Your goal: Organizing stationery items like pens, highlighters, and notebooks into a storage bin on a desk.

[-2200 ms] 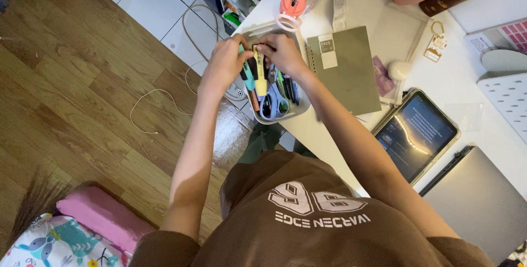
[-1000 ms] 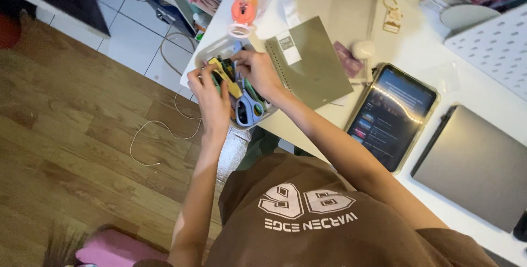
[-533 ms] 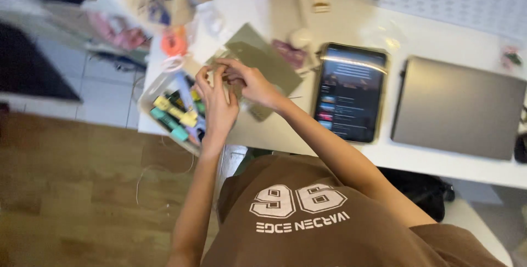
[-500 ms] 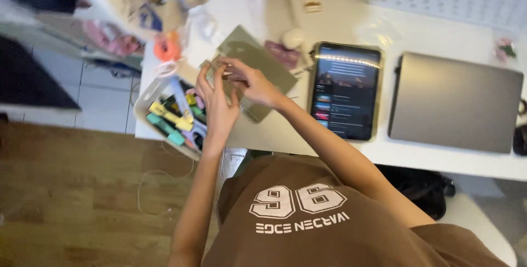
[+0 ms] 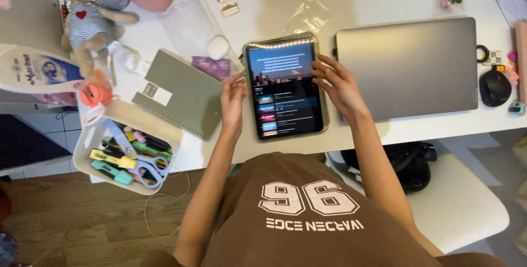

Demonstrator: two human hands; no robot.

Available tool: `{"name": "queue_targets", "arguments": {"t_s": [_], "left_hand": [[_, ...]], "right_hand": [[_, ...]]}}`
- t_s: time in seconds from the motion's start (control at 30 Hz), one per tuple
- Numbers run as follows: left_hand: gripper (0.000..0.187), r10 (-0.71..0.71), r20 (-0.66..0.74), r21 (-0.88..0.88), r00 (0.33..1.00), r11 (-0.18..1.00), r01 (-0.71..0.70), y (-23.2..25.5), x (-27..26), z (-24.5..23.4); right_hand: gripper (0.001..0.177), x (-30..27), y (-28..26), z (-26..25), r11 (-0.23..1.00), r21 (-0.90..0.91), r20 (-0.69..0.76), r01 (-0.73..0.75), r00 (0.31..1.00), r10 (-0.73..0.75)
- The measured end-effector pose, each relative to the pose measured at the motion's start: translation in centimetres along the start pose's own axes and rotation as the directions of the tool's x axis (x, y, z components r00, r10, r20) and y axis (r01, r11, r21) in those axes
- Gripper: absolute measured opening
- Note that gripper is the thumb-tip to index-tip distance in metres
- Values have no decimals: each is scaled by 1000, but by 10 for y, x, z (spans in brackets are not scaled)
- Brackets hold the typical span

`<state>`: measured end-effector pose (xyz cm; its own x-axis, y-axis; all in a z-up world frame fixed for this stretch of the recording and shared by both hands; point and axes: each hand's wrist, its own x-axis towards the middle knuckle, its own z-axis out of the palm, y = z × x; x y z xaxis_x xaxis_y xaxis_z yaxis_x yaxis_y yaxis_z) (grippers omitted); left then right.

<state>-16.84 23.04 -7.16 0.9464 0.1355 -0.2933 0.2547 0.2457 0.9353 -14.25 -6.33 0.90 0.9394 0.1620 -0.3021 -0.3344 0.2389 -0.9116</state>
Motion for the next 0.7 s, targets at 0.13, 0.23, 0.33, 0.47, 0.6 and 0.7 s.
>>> {"name": "queue_targets", "arguments": {"t_s": [0.13, 0.23, 0.33, 0.47, 0.6, 0.7], "left_hand": [[35, -14, 67, -14, 998, 1000, 15, 11, 0, 48], [37, -41, 170, -11, 985, 999, 44, 6, 7, 98], [39, -64, 286, -4, 956, 998, 68, -6, 21, 155], [41, -118, 438, 91, 891, 992, 86, -10, 37, 250], [40, -182, 540, 199, 822, 976, 85, -14, 51, 359], [41, -189, 605, 251, 773, 967, 39, -31, 57, 440]], "right_hand": [[49, 3, -12, -32, 998, 58, -36, 19, 999, -16], [48, 1, -28, -64, 997, 55, -90, 54, 995, -49], [48, 0, -42, -113, 993, 65, -152, 95, 985, -85], [46, -13, -61, -200, 987, 70, -285, 146, 951, -120], [45, -39, -70, -296, 981, 78, -440, 179, 889, -127], [44, -62, -73, -364, 978, 85, -536, 191, 836, -117]]}}
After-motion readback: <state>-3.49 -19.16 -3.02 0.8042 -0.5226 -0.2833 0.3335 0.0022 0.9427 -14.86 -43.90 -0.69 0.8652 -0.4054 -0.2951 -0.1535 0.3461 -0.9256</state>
